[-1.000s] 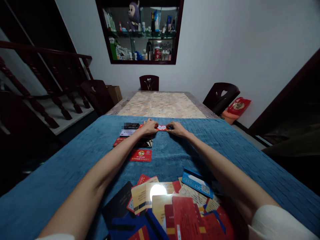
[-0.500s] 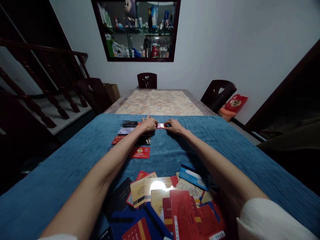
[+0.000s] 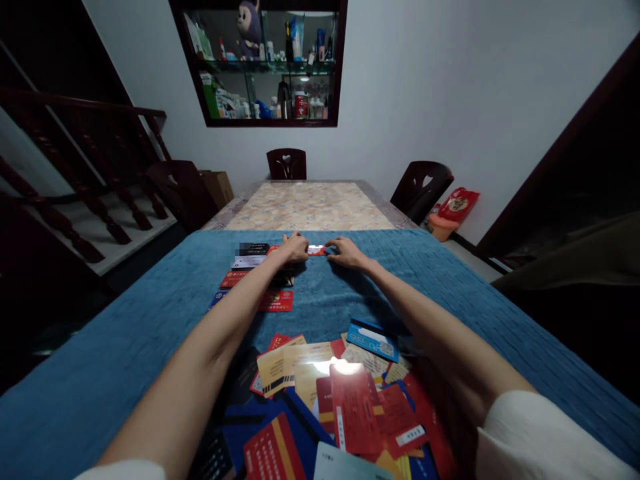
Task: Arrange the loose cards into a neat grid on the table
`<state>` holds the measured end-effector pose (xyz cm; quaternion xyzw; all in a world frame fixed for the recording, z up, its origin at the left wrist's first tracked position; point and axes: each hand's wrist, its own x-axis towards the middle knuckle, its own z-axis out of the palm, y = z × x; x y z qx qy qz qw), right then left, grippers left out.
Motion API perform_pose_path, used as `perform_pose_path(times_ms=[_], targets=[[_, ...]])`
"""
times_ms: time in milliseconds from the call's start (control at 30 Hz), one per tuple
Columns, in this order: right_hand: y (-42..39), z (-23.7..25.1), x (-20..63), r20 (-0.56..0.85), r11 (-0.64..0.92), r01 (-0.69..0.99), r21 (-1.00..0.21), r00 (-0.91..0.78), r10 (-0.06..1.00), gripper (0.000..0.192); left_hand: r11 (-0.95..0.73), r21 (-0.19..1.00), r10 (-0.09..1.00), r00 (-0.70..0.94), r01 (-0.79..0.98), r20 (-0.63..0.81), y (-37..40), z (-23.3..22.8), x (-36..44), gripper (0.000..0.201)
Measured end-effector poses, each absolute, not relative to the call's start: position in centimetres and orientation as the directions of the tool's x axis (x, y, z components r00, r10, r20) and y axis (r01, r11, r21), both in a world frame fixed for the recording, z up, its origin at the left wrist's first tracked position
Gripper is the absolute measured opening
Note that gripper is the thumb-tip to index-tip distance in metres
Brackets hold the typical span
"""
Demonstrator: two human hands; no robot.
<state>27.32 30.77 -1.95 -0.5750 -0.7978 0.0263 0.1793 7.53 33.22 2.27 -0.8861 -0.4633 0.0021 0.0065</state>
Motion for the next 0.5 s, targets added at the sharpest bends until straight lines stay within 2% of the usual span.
perform_pose_path(times_ms=[200, 500], targets=[[27.5, -1.2, 28.6, 0.301, 0.374, 0.895, -0.242, -0.298, 0.906, 0.037, -0.588, 0.004, 0.807, 0.586, 0.809, 0.078, 31.9, 2.7, 7.0, 0.035], [21.2, 0.0, 29.3, 0.333, 0.435, 0.862, -0.260, -0.343, 0.878, 0.027, -0.686, 0.020, 0.719, 0.674, 0.727, 0.169, 26.4, 2.4, 6.1, 0.031]])
